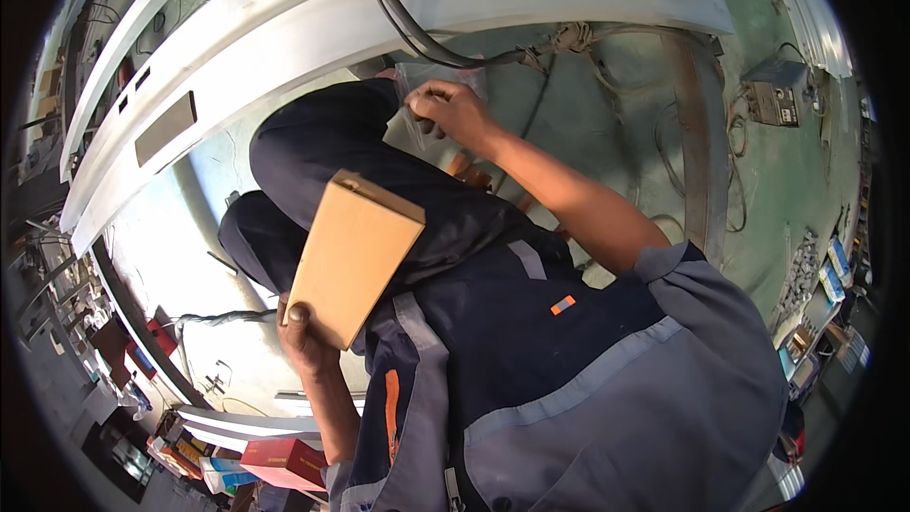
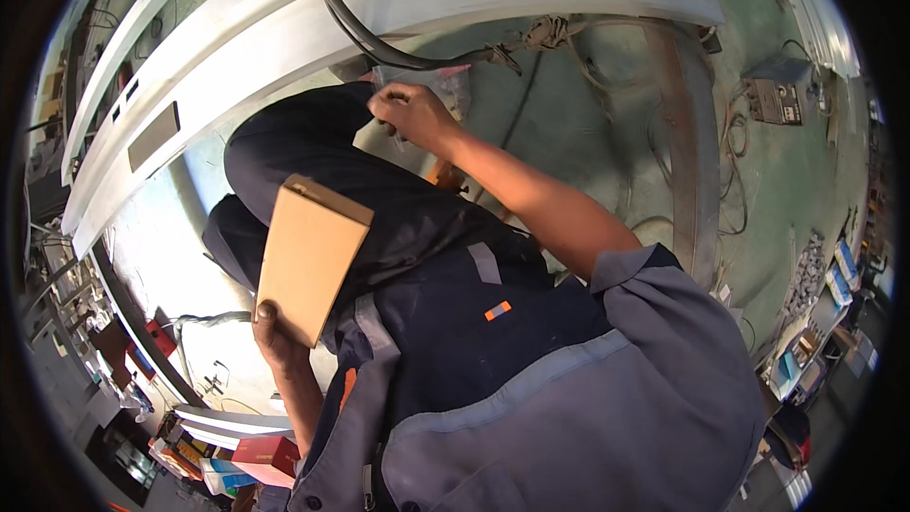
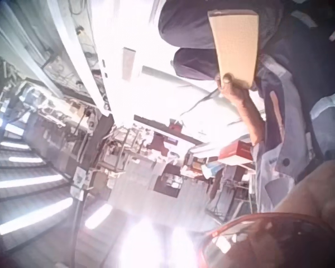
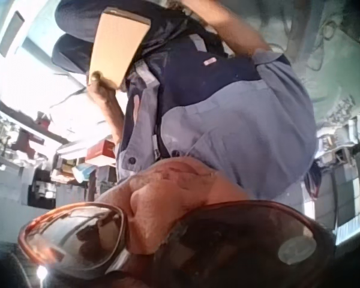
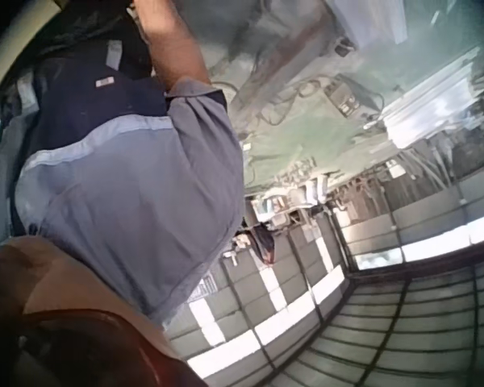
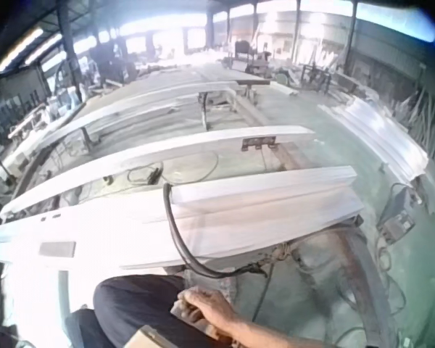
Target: The person unpacks a small cardboard box containing a plastic-wrapped item, then uses a red pneumatic drill to make holes in a white metal frame.
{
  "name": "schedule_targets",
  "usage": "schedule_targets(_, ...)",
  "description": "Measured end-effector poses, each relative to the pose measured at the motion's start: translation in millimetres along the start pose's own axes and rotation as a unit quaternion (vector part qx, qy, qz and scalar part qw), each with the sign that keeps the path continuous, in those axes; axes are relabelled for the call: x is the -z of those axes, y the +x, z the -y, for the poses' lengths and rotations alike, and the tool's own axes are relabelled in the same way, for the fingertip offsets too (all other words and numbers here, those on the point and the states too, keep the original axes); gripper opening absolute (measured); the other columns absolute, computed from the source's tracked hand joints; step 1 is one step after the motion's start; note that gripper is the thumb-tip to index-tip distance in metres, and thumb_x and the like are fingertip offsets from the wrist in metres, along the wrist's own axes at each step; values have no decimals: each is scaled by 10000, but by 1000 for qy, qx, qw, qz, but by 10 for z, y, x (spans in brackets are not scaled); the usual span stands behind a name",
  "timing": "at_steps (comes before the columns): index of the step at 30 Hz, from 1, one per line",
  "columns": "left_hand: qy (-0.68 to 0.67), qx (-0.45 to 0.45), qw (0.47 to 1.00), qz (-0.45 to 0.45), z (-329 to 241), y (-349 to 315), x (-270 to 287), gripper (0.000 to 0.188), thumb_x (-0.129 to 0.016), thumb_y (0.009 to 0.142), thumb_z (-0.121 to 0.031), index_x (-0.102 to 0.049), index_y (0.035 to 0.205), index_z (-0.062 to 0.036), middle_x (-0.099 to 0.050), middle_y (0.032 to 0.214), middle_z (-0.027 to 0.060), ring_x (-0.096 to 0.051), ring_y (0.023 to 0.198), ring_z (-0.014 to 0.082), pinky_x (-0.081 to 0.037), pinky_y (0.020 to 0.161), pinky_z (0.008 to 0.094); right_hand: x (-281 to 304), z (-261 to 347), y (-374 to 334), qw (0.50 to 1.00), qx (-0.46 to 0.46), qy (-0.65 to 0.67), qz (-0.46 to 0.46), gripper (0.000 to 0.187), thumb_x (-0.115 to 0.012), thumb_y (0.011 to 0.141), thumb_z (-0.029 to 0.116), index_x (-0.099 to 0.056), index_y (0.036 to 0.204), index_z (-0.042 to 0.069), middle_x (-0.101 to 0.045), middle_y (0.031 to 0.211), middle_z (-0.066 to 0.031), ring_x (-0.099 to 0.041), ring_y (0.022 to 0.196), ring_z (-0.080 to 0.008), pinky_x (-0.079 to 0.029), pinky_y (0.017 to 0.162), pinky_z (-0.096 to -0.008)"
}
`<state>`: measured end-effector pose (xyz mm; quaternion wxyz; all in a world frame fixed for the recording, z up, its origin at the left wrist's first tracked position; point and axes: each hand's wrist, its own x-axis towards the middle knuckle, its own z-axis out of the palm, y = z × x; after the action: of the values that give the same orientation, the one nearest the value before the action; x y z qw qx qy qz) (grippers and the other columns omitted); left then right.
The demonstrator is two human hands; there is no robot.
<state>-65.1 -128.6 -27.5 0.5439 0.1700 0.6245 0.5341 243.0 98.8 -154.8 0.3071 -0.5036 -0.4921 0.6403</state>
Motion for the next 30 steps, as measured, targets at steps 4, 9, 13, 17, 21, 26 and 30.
schedule_targets(4, -15, -11, 999, -30, -160, 9, 168, 680, -821, 849, -461, -575, 1210, 61, -683, 1119, 171, -697, 1023, 283, -572, 900, 388, -142, -656, 496, 900, 54, -430, 53, 308, -651, 905, 294, -734, 1126, 96, -744, 1060, -192, -723, 986, -360, -582, 788, -494)
schedule_targets(9, -5, -30, 998, -47, -315, 133, 214, 659, -809, 858, -465, -571, 1181, 58, -679, 1065, 164, -692, 960, 246, -573, 846, 356, -331, -1004, 898, 823, -11, -556, 115, 282, -654, 895, 273, -709, 1065, 54, -746, 1005, -188, -725, 971, -371, -590, 757, -500)
schedule_targets(13, 61, -40, 997, -39, -490, 212, 91, 594, -815, 856, -460, -584, 1099, 31, -672, 965, 124, -670, 875, 204, -550, 788, 316, -116, -1023, 802, 815, -6, -578, 28, 198, -599, 913, 167, -688, 1037, 41, -718, 989, -182, -722, 889, -400, -577, 755, -525)
schedule_targets(17, 110, -37, 993, -31, -678, 497, -232, 547, -840, 836, -431, -593, 1045, 10, -658, 882, 93, -631, 794, 173, -517, 754, 288, 205, -1229, 582, 857, 85, -502, -81, 261, -540, 914, 47, -660, 1145, 30, -680, 1092, -203, -696, 958, -400, -567, 799, -509)
schedule_targets(21, 262, -82, 961, 1, -794, 861, -609, 518, -825, 853, -401, -627, 1023, 46, -649, 868, 79, -598, 779, 150, -492, 744, 289, 324, -1263, 388, 905, 131, -375, -153, 310, -558, 894, 3, -627, 1195, 30, -672, 1034, -208, -686, 939, -392, -545, 783, -486)
schedule_targets(26, 361, -121, 923, 59, -943, 1230, -1276, 522, -811, 849, -351, -652, 1047, 106, -701, 902, 151, -647, 811, 188, -523, 762, 301, 327, -996, 177, 948, 76, -280, -129, 429, -648, 870, 27, -553, 1288, 17, -672, 906, -198, -688, 866, -378, -527, 747, -456)
schedule_targets(30, 422, -142, 892, 78, -803, 1419, -1594, 534, -814, 840, -321, -650, 1072, 131, -737, 934, 210, -706, 822, 232, -567, 770, 333, 295, -987, 146, 953, 43, -251, -166, 483, -676, 879, 85, -517, 1329, 14, -687, 882, -206, -697, 850, -379, -533, 746, -449)
